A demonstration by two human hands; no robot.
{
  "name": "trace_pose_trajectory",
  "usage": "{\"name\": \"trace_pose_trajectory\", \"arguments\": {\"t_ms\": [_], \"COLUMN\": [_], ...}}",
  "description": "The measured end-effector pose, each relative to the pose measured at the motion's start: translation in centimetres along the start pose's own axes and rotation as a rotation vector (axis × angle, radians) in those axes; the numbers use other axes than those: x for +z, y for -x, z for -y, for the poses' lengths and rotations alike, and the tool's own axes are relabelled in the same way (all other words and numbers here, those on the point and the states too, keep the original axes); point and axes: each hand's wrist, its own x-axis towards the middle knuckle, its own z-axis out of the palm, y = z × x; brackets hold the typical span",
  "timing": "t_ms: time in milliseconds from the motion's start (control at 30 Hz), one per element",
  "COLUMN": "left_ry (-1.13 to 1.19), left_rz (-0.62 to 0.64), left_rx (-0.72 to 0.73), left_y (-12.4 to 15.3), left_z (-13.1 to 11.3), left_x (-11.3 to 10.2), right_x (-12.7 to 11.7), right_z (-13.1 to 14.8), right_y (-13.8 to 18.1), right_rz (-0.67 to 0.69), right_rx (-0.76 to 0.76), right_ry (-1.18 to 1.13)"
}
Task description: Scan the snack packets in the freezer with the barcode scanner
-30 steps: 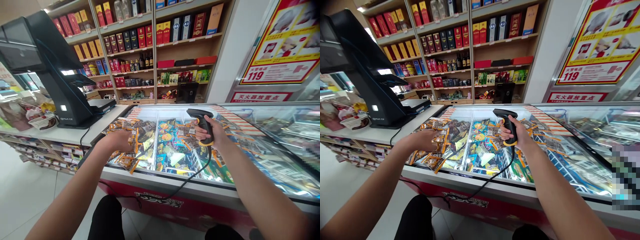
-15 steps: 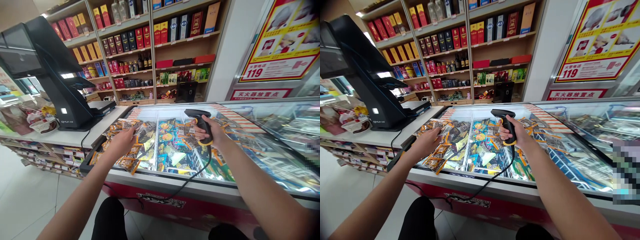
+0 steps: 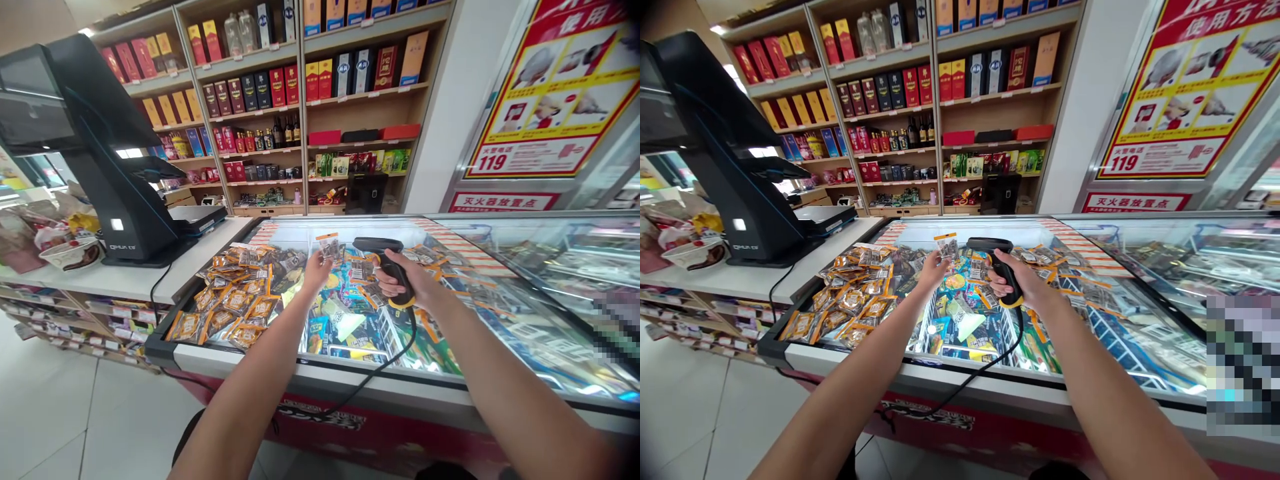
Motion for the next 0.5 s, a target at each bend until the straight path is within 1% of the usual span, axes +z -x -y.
{"name": "trace_pose_trajectory", "arguments": {"t_ms": [100, 167, 333, 500], "left_ry": [-0.005, -0.025, -0.189, -0.207], "left_rz": [0.019, 0.038, 0.074, 0.087], "left_rx": [0.007, 0.031, 0.136, 0.155], "left_y": [0.4, 0.7, 1.2, 1.4], "left_z": [1.3, 1.7, 1.6, 1.7], "left_x": [-0.7, -0.8, -0.5, -0.4], "right_x": [0.4, 0.5, 0.5, 0.7], "right_z": [-0.3, -0.4, -0.2, -0.1], "right_y": [0.0, 0.0, 0.0, 0.1], "right_rz": [0.017, 0.027, 0.056, 0.058], "right_rx": [0.036, 0.035, 0.028, 0.071], "right_ry": [0.052, 0.064, 0.045, 0.036]}}
